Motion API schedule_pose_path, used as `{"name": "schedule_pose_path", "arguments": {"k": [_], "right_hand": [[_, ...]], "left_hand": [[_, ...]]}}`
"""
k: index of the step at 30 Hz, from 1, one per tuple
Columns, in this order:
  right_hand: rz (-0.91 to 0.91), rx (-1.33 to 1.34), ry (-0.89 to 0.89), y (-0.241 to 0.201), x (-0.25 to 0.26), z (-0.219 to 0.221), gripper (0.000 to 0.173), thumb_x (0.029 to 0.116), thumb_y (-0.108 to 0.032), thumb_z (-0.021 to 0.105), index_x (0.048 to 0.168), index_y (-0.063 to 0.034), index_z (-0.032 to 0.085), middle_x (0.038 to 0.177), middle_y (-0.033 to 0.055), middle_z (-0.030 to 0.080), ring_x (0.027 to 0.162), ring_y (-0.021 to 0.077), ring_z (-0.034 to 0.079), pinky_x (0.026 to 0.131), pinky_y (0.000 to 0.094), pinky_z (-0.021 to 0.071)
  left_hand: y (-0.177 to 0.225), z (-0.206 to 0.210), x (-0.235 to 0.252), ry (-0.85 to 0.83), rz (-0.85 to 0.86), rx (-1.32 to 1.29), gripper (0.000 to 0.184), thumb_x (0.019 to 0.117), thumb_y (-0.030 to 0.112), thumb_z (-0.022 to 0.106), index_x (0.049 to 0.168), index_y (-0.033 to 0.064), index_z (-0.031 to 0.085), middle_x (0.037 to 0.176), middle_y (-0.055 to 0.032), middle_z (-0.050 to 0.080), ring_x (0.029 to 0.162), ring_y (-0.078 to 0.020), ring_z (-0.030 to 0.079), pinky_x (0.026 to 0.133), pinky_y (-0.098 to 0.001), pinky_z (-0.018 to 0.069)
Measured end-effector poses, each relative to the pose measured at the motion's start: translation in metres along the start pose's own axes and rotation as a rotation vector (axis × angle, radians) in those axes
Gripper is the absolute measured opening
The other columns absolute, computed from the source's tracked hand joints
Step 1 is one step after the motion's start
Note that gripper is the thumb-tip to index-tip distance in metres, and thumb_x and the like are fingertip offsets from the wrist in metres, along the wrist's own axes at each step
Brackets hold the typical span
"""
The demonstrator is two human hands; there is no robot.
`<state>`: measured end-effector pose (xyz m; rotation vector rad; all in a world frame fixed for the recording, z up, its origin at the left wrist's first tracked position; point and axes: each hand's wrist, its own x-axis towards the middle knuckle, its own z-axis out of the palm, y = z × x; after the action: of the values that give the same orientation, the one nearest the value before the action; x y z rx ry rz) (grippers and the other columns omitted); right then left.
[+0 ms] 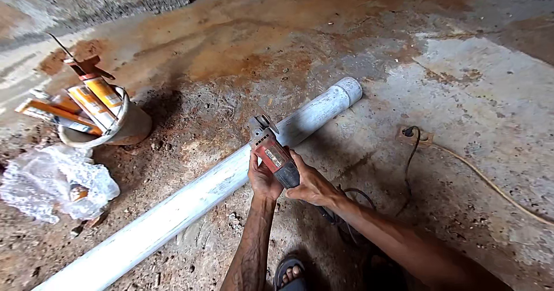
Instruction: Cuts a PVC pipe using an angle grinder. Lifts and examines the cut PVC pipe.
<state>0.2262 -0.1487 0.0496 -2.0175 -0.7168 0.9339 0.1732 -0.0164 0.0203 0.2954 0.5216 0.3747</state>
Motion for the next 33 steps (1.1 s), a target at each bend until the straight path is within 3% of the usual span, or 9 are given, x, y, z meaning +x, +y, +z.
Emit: {"name": "schedule_pose_path", "arguments": {"k": [6, 8, 10, 12, 15, 17, 20, 25, 33], "right_hand": [[-0.007, 0.022, 0.018, 0.005, 0.012, 0.01, 0.117, 0.0701, -0.02, 0.084, 0.165, -0.014, 0.016, 0.141, 0.0191, 0.057, 0.127, 0.031, 0.059, 0.104, 0.0506, 0.049], [-0.011, 0.025, 0.041, 0.011, 0.016, 0.01, 0.114, 0.07, -0.022, 0.082, 0.165, -0.016, 0.019, 0.14, 0.0176, 0.058, 0.125, 0.0306, 0.06, 0.102, 0.0509, 0.0502], [0.013, 0.034, 0.072, 0.014, 0.017, 0.01, 0.11, 0.0708, -0.023, 0.08, 0.164, -0.0159, 0.022, 0.138, 0.0174, 0.06, 0.123, 0.0309, 0.061, 0.101, 0.0515, 0.0506], [0.042, 0.031, 0.1, 0.019, 0.019, 0.008, 0.109, 0.0722, -0.023, 0.08, 0.164, -0.0155, 0.022, 0.139, 0.0175, 0.059, 0.123, 0.031, 0.061, 0.102, 0.0517, 0.0501], [0.091, -0.007, 0.105, 0.028, 0.024, 0.0, 0.107, 0.0743, -0.024, 0.08, 0.164, -0.0179, 0.021, 0.137, 0.0174, 0.06, 0.121, 0.0317, 0.062, 0.1, 0.053, 0.0507], [0.116, -0.013, 0.102, 0.032, 0.028, -0.001, 0.107, 0.0748, -0.024, 0.079, 0.164, -0.0192, 0.021, 0.134, 0.0172, 0.062, 0.118, 0.0317, 0.063, 0.098, 0.0533, 0.0514], [0.123, -0.023, 0.082, 0.033, 0.034, 0.001, 0.107, 0.0752, -0.025, 0.079, 0.164, -0.02, 0.02, 0.133, 0.0169, 0.062, 0.118, 0.0319, 0.063, 0.097, 0.0534, 0.0515], [0.122, -0.053, 0.052, 0.032, 0.043, 0.002, 0.105, 0.0751, -0.025, 0.079, 0.164, -0.0205, 0.023, 0.129, 0.0172, 0.064, 0.116, 0.0328, 0.064, 0.096, 0.0541, 0.0515], [0.129, -0.021, 0.069, 0.038, 0.053, 0.002, 0.105, 0.0753, -0.026, 0.079, 0.164, -0.0192, 0.022, 0.128, 0.0171, 0.065, 0.113, 0.0312, 0.065, 0.095, 0.0526, 0.052]], "left_hand": [[0.003, -0.002, 0.004, 0.022, -0.006, 0.115, 0.078, 0.1001, 0.072, 0.009, 0.127, 0.0141, 0.054, 0.103, -0.0111, 0.072, 0.092, -0.0241, 0.072, 0.077, -0.0441, 0.0609], [0.005, -0.009, 0.005, -0.012, 0.004, 0.26, 0.086, 0.098, 0.072, 0.0, 0.138, 0.0128, 0.048, 0.115, -0.0115, 0.07, 0.102, -0.023, 0.07, 0.086, -0.044, 0.0592], [0.01, -0.025, 0.004, -0.015, 0.17, 0.67, 0.08, 0.1054, 0.052, -0.005, 0.149, 0.0015, 0.039, 0.131, -0.0152, 0.063, 0.117, -0.0203, 0.063, 0.099, -0.0393, 0.0519], [0.025, -0.055, 0.002, 0.042, 0.466, 1.221, 0.056, 0.1066, 0.027, 0.028, 0.146, -0.0107, 0.041, 0.133, -0.0237, 0.06, 0.121, -0.0235, 0.06, 0.104, -0.0385, 0.0468], [0.068, -0.088, 0.002, 0.017, 0.726, 1.899, 0.067, 0.0887, 0.03, 0.068, 0.14, -0.0089, 0.051, 0.138, -0.0304, 0.056, 0.132, -0.0432, 0.051, 0.113, -0.0566, 0.0381], [0.091, -0.097, 0.013, -0.048, 0.688, 2.201, 0.083, 0.0802, 0.037, 0.078, 0.146, -0.0038, 0.048, 0.146, -0.032, 0.048, 0.139, -0.0523, 0.042, 0.116, -0.0669, 0.0276], [0.103, -0.105, 0.037, -0.041, 0.446, 2.44, 0.11, 0.0727, 0.049, 0.087, 0.157, 0.0024, 0.035, 0.159, -0.0302, 0.033, 0.148, -0.051, 0.028, 0.12, -0.0689, 0.0149], [0.09, -0.1, 0.054, 0.05, 0.351, 2.599, 0.117, 0.0658, 0.049, 0.091, 0.158, 0.0055, 0.033, 0.154, -0.0283, 0.041, 0.142, -0.0474, 0.039, 0.116, -0.0637, 0.0264], [0.093, -0.097, 0.059, 0.07, 0.296, 2.617, 0.116, 0.0664, 0.049, 0.09, 0.159, 0.0094, 0.032, 0.155, -0.0227, 0.042, 0.142, -0.0421, 0.04, 0.116, -0.0609, 0.027]]}}
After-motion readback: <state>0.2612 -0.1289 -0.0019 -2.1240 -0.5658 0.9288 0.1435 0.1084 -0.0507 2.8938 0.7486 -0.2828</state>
